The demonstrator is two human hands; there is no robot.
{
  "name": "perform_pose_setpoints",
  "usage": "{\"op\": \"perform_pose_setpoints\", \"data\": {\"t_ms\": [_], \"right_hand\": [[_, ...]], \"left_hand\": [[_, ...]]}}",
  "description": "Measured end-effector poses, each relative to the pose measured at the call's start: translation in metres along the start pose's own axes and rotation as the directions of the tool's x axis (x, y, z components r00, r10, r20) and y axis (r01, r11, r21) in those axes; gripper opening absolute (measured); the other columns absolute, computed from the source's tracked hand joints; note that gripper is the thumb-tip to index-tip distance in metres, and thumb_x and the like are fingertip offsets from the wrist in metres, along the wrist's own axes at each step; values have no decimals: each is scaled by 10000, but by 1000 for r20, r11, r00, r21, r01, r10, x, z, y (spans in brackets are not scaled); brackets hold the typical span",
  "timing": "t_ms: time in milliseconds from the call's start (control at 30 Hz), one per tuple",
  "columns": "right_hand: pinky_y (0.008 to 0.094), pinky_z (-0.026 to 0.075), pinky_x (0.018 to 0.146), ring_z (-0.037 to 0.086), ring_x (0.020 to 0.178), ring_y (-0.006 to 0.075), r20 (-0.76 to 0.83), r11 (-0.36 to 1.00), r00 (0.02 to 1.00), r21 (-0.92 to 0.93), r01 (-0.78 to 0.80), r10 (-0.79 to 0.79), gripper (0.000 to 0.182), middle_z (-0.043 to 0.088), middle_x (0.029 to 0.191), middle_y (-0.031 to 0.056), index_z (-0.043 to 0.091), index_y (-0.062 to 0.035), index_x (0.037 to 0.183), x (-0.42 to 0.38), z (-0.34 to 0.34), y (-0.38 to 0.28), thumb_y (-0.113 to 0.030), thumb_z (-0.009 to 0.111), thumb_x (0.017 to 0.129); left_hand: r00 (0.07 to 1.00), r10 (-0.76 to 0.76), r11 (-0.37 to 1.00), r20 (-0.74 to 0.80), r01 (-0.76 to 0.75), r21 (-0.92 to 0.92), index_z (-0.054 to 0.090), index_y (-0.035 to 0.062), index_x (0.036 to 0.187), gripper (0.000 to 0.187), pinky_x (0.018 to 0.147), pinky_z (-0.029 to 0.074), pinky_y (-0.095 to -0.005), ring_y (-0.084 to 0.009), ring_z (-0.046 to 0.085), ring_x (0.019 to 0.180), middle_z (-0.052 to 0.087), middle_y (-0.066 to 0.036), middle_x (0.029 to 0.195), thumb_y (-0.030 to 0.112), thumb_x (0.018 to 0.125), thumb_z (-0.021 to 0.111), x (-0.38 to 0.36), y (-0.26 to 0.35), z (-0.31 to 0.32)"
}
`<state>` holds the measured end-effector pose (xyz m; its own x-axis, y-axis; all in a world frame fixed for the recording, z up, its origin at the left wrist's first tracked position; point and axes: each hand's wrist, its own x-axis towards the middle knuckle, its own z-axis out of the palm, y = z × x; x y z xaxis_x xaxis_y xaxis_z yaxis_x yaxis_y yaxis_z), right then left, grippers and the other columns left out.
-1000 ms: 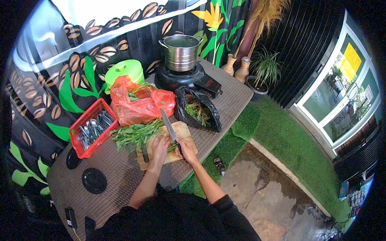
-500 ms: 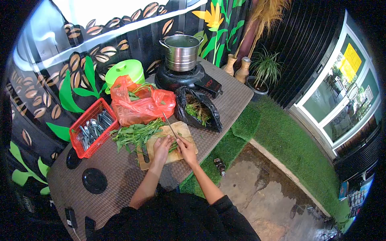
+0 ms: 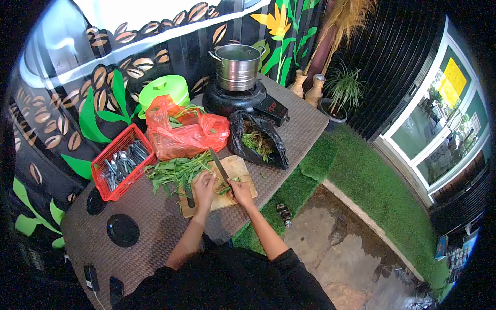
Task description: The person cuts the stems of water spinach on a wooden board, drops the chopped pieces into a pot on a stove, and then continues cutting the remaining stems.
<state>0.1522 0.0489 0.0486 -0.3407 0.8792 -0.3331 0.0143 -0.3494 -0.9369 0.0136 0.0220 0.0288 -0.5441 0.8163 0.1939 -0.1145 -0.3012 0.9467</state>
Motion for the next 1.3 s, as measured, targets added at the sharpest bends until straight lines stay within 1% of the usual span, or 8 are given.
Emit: {"op": "perform_pose_setpoints", "data": {"t_ms": [167, 333, 467, 633, 867, 1000, 1067, 1300], "right_hand": [[234, 250, 353, 382, 356, 67, -9, 980, 999, -193, 51, -53, 402, 453, 457, -15, 527, -75, 549, 4, -6, -6, -329, 678, 822], [234, 247, 351, 374, 358, 49, -4, 894, 950, -339, 294, -313, 387, 446, 444, -27, 539, -58, 544, 22, -16, 12, -293, 704, 803], [227, 257, 362, 386, 379, 41, -90, 918, 943, -275, 286, -321, 341, 471, 476, -31, 566, -51, 591, 16, -14, 7, -276, 699, 809], [211, 290, 388, 422, 433, 24, -120, 908, 912, -210, 363, -393, 227, 531, 558, -36, 657, -19, 830, 3, -14, -2, -241, 701, 815], [202, 278, 379, 407, 419, 19, -177, 857, 844, -215, 469, -507, 213, 503, 535, -51, 660, -6, 849, 8, -20, 3, -201, 725, 795], [203, 252, 377, 390, 415, 18, -137, 910, 902, -129, 393, -409, 196, 482, 516, -57, 660, -5, 843, -4, -23, -7, -184, 724, 795], [206, 246, 381, 385, 417, 17, -113, 903, 898, -127, 411, -425, 192, 474, 511, -60, 661, -8, 842, -7, -26, -7, -183, 723, 796], [210, 259, 399, 378, 424, 18, -112, 906, 906, -177, 385, -407, 193, 458, 515, -66, 665, -18, 852, -17, -24, -7, -200, 710, 809]], "left_hand": [[987, -129, 990, 96, 133, -39, 539, -45, 1032, 197, 679, 503, -241, -136, 616, 755, 622, -90, 870, 82, 889, 589, 3, -22, -9], [971, -208, 967, 115, 222, -127, 544, -39, 1028, 184, 675, 522, -252, -141, 619, 758, 627, -100, 904, 81, 893, 579, 1, -28, -5], [952, -217, 975, 216, 221, 3, 555, -30, 1005, 160, 699, 526, -251, -140, 621, 754, 636, -94, 884, 72, 886, 587, 4, -29, -4], [919, -182, 982, 351, 189, 15, 593, -55, 1034, 213, 698, 518, -234, -121, 623, 761, 659, -92, 888, 68, 863, 621, -2, -16, 4], [884, -165, 980, 438, 96, 175, 673, -40, 968, 179, 707, 486, -216, -101, 616, 774, 678, -66, 877, 77, 833, 669, -10, 7, 12], [884, -209, 977, 417, 176, 117, 660, -54, 992, 196, 722, 488, -226, -102, 614, 803, 676, -71, 889, 69, 839, 658, -5, 12, 15], [914, -279, 945, 296, 317, -87, 657, -46, 1005, 198, 746, 482, -225, -105, 608, 829, 669, -78, 935, 71, 845, 652, 2, 10, 18], [886, -173, 975, 431, 216, -52, 636, -48, 1009, 186, 752, 482, -229, -112, 610, 840, 659, -78, 923, 63, 859, 631, 3, 26, 29]]}}
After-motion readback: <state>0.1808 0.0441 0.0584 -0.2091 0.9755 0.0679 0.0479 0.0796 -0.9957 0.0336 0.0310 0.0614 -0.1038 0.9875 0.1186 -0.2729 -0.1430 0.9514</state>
